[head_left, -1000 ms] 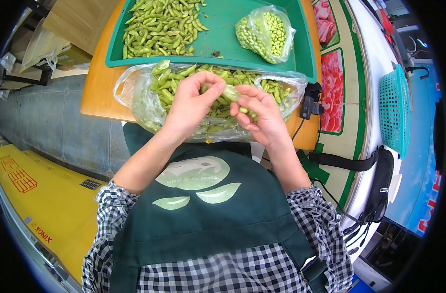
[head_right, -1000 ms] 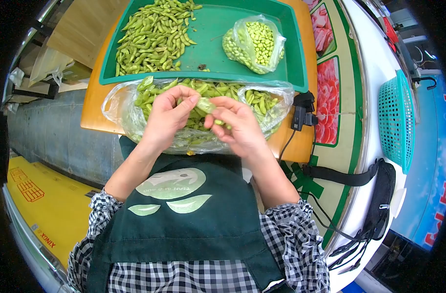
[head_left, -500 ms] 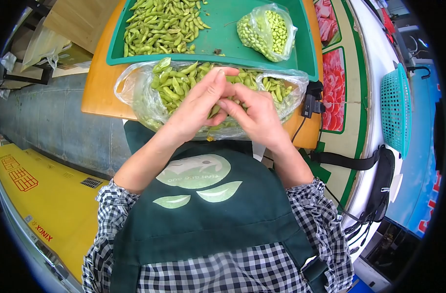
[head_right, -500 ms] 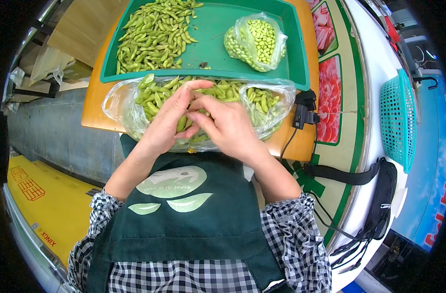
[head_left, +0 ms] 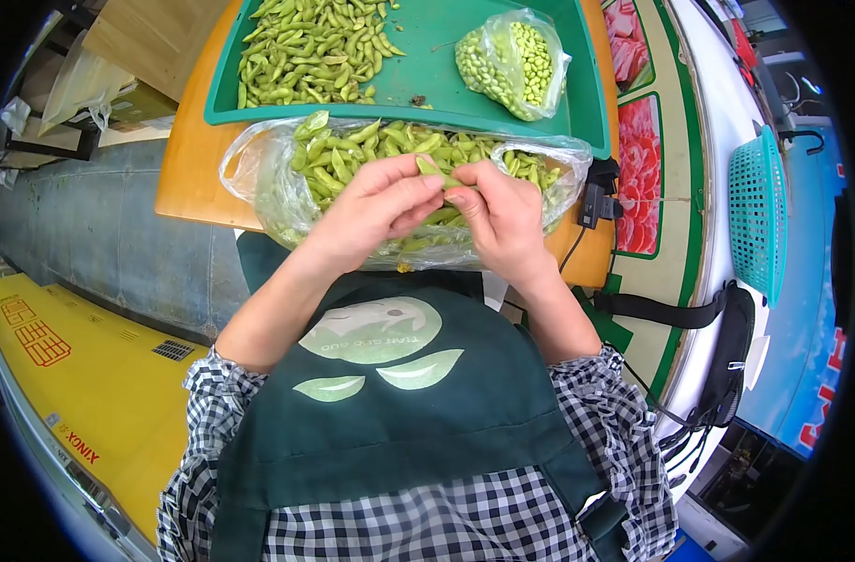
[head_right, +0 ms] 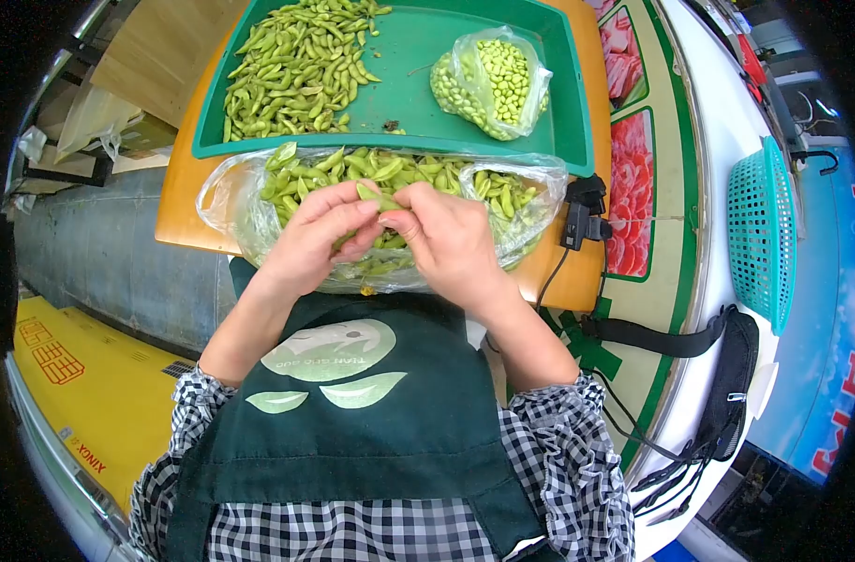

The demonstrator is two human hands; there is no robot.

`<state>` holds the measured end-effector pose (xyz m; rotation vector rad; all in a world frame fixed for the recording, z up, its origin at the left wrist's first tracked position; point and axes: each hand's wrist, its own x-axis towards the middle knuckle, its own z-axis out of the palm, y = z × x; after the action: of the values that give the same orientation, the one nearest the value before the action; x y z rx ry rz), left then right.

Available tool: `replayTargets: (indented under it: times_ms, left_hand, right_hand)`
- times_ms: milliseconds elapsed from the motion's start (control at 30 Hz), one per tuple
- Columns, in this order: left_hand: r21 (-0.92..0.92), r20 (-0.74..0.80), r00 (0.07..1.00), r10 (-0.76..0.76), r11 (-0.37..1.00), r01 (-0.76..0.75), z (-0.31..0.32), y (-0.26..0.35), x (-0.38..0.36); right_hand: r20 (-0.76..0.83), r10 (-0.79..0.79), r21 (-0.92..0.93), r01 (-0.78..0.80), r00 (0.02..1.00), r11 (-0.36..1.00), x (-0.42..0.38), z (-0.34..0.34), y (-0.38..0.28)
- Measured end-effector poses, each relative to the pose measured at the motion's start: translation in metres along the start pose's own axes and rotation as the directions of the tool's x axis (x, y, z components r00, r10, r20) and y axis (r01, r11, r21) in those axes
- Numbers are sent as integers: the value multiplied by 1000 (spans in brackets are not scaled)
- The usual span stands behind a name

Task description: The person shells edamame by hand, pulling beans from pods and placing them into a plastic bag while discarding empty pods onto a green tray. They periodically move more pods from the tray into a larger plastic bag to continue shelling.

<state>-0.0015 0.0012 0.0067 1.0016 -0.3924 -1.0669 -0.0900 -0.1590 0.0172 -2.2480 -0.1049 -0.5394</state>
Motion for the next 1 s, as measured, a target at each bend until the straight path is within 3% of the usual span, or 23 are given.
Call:
replayTargets:
  times_ms: [33,133,367,567,667,700,733,867,933,967,1000]
  left_hand:
    - [22,23,1000,19,1000,-19,2,0,0]
    - [24,35,999,27,999,-28,4,-1,-2]
    - [38,37,998,44,998,-46,7,2,-2]
    - [-126,-78,996,42,991,-52,10,-9,5]
    - [-160,-144,988,55,984,-78,14,-11,5]
    - [-151,-160,986,53,985,-77,16,-8,5]
    - [-143,-177,983,50,987,-76,17,-7,4]
    - [57,-221,973,64,997,-53,7,-8,7]
    - [78,-170,984,54,996,-42,6,-9,6]
    - [76,-170,984,52,996,-40,5,-9,6]
    - [119,-142,989,45,993,-28,3,-8,7]
  right_hand:
    - [-32,-97,-103,94,995,990,0,1,1]
    - [-55,-178,-195,164,982,967,1,2,0]
    - [-50,-229,-255,209,972,944,3,5,-4]
    - [-85,-237,-364,192,968,912,0,20,2]
    - [-163,-159,-206,124,974,971,-3,28,5]
    - [-127,193,225,-161,973,961,-6,30,2]
    - [51,483,586,-418,874,694,-8,31,0]
    - [184,400,491,-436,898,754,0,17,5]
    - [198,148,153,-180,969,972,1,13,9]
    - [199,151,153,-182,968,971,0,13,8]
    - [272,343,448,-434,899,782,-1,13,7]
